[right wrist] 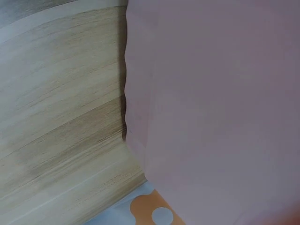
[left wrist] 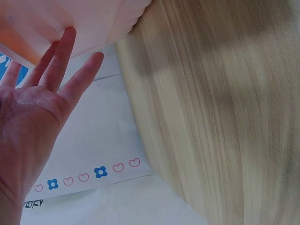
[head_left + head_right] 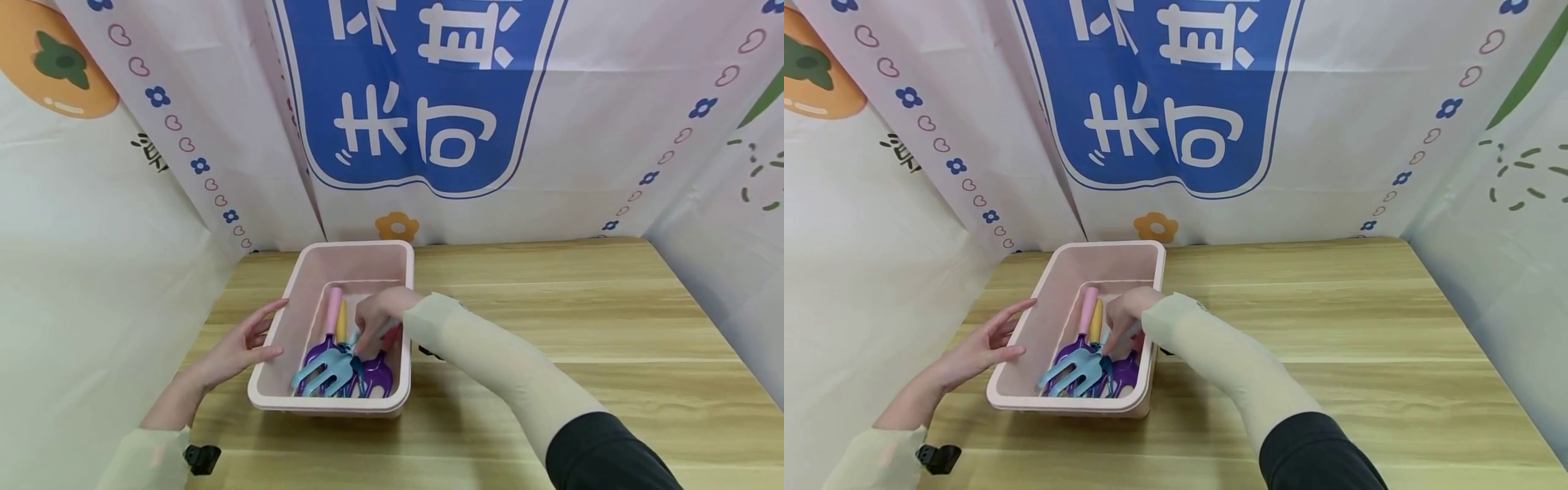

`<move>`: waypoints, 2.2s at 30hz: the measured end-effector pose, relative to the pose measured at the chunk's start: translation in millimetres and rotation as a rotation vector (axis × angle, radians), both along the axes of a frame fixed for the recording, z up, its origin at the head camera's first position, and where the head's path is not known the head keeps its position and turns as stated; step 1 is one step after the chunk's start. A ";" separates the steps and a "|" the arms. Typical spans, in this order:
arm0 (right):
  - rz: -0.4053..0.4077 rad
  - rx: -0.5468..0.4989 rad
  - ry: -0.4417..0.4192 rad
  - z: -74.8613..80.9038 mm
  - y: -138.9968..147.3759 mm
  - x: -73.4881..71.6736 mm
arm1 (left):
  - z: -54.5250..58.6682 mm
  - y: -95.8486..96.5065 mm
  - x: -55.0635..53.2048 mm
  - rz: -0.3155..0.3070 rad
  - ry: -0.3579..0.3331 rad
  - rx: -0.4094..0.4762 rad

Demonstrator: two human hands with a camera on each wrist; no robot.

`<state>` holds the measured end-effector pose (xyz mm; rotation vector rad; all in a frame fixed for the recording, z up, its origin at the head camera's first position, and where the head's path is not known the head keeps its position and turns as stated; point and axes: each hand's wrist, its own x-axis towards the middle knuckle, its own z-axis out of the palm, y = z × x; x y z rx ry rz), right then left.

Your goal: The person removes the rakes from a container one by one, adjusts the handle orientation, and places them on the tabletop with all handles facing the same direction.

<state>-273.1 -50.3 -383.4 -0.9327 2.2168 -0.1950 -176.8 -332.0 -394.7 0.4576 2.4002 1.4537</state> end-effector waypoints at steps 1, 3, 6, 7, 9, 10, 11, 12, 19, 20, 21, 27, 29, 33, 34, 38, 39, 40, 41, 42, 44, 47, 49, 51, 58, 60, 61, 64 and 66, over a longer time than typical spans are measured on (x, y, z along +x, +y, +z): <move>0.004 -0.009 0.008 0.4 0.3 -0.2 | 0.3 0.1 0.0 0.000 -0.002 -0.002; 0.004 -0.039 0.022 1.0 1.3 -0.9 | 0.7 0.2 -0.1 0.005 -0.006 -0.007; 0.020 -0.103 0.023 3.3 3.1 -0.9 | 1.3 0.3 0.3 0.008 -0.006 -0.014; 0.029 -0.126 0.018 4.1 3.1 -0.9 | 1.6 0.2 0.5 0.010 -0.007 -0.016; 0.058 -0.162 0.018 5.2 2.4 -0.7 | 2.3 0.0 1.2 0.014 -0.005 -0.020; 0.067 -0.175 0.016 5.8 1.9 -0.5 | 2.6 -0.1 1.4 0.016 -0.006 -0.022; 0.074 -0.186 0.012 6.3 1.3 -0.4 | 2.7 -0.1 1.4 0.018 -0.007 -0.022; 0.077 -0.192 0.012 6.8 0.9 -0.4 | 2.7 0.0 1.5 0.020 -0.010 -0.022; 0.123 -0.210 0.047 15.0 2.6 1.2 | 0.3 -0.3 1.3 0.010 -0.001 -0.020; 0.129 -0.212 0.056 16.1 3.5 1.1 | 0.0 -0.1 1.3 0.007 0.002 -0.017; 0.130 -0.215 0.060 17.4 4.6 1.0 | -0.2 0.1 1.2 0.001 0.006 -0.013; 0.096 -0.222 0.032 25.5 13.1 -0.9 | -1.6 0.1 1.9 -0.012 0.018 -0.002; 0.083 -0.218 0.018 28.9 17.1 -1.6 | -1.5 0.1 2.2 -0.009 0.021 -0.002; 0.093 -0.214 0.046 35.6 22.9 -2.0 | -1.6 -0.4 2.2 -0.008 0.026 -0.003; 0.099 -0.214 0.070 37.0 23.6 -1.9 | -1.5 -0.4 2.3 -0.007 0.026 -0.002; 0.120 -0.184 0.209 41.6 24.7 -1.2 | -1.2 -0.4 2.2 -0.012 0.027 0.013; 0.122 -0.175 0.240 42.6 24.7 -0.7 | -1.2 -0.4 2.2 -0.017 0.030 0.017; 0.124 -0.166 0.267 43.4 24.8 -0.2 | -1.0 -0.4 2.3 -0.022 0.031 0.023; 0.125 -0.157 0.287 44.2 24.8 0.4 | -0.8 -0.5 2.3 -0.027 0.034 0.028; 0.129 -0.153 0.303 44.9 24.8 1.0 | -0.6 -0.5 2.5 -0.022 0.032 0.029; 0.130 -0.154 0.312 45.9 25.2 2.4 | -0.3 -0.9 2.5 -0.025 0.031 0.030; 0.143 -0.161 0.318 46.0 25.8 3.5 | 0.2 -1.4 2.4 -0.014 0.026 0.024; 0.154 -0.179 0.304 45.4 26.3 3.5 | 0.1 -1.9 2.0 -0.011 0.022 0.016; 0.163 -0.196 0.279 45.2 26.5 3.3 | 0.0 -2.2 1.9 0.000 0.013 0.011; 0.157 -0.210 0.103 43.7 27.0 5.1 | -2.6 -2.0 0.7 0.000 0.009 0.011; 0.139 -0.217 0.080 42.6 27.1 5.8 | -3.2 -1.2 0.3 -0.001 0.010 0.011; 0.129 -0.223 0.076 42.1 27.2 6.1 | -3.5 -0.9 0.2 0.001 0.010 0.009; 0.108 -0.249 0.030 40.3 27.8 6.3 | -3.7 0.5 0.2 -0.006 0.009 0.008; 0.116 -0.269 0.007 39.1 28.3 5.8 | -3.4 1.4 0.7 -0.011 0.001 0.016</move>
